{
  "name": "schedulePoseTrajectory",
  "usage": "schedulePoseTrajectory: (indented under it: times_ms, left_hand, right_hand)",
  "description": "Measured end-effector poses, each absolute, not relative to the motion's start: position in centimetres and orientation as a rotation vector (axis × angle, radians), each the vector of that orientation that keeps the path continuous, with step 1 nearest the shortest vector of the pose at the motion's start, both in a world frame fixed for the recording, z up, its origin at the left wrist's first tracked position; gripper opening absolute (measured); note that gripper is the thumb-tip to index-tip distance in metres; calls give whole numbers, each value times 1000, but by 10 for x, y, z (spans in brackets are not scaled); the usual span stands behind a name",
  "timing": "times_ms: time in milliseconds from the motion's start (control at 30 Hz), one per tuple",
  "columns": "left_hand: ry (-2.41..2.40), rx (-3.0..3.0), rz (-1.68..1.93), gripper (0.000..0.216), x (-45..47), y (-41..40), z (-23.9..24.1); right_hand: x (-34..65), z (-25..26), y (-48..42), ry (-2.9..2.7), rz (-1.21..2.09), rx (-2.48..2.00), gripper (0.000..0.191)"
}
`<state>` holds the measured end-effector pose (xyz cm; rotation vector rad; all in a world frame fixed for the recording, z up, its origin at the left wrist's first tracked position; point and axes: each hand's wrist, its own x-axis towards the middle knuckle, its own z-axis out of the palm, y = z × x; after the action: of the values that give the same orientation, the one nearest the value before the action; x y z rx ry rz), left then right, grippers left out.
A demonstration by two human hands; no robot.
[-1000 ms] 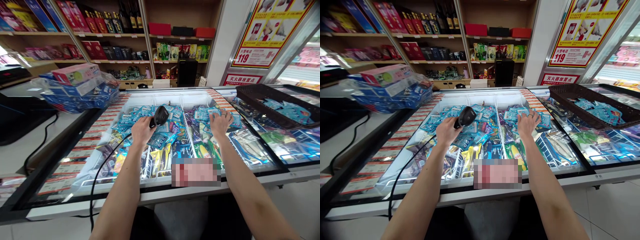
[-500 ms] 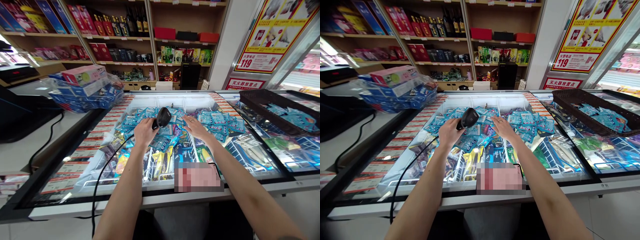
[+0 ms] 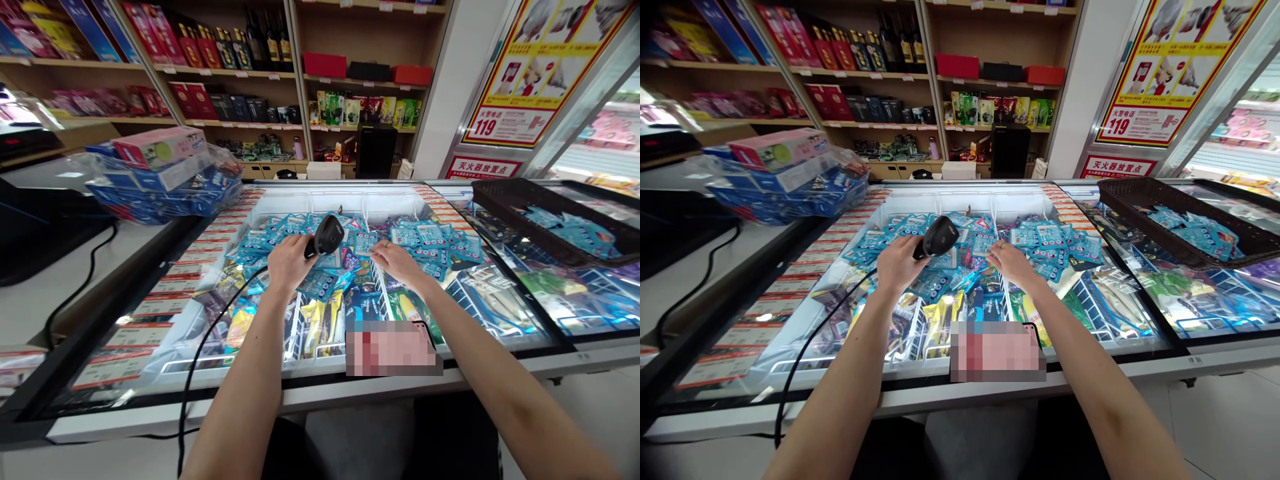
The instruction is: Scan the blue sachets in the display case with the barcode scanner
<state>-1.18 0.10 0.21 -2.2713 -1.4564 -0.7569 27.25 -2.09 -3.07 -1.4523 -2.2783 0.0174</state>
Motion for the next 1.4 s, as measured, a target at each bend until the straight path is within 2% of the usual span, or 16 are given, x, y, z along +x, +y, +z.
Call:
schedulePoseTrajectory:
  times_ms: [200,400,667,800,1000,1067,1200,1400]
  left_hand:
    - [-1414,-2294,-765,28,-11,1,3]
    - [-1407,-2322,-777,27,-11,1,3]
    - [-1397,-2317,-767,27,-9,0,5]
    - [-1355,-2342,-738,29,-7,0,3]
    - [-1306,-2393,-704,30,-6,1,-1]
    - [-1304,-2407,-713,31,-6,2,-2]
    - [-1299,-2462,-727,32,-5,3,-2]
    - [-1214,-2571,-674,35,-1,1,-2]
  right_hand:
    - [274,-33,-23,-2145,61,-1526,32]
    - [265,-40,-15,-2123,-181,-1501,36]
    - [267,-43,-17,-2058,-73,-1601,40]
    - [268,-45,-13,-2114,-17,-1601,54]
    - [270,-41,-10,-1940,298,-1659,73]
    - [273,-40,-10,-1770,340,-1678,68]
    - [283,-39,-12,-1501,380,-1610,35]
    - [294,-40,-18,-1375,305,-1588,30]
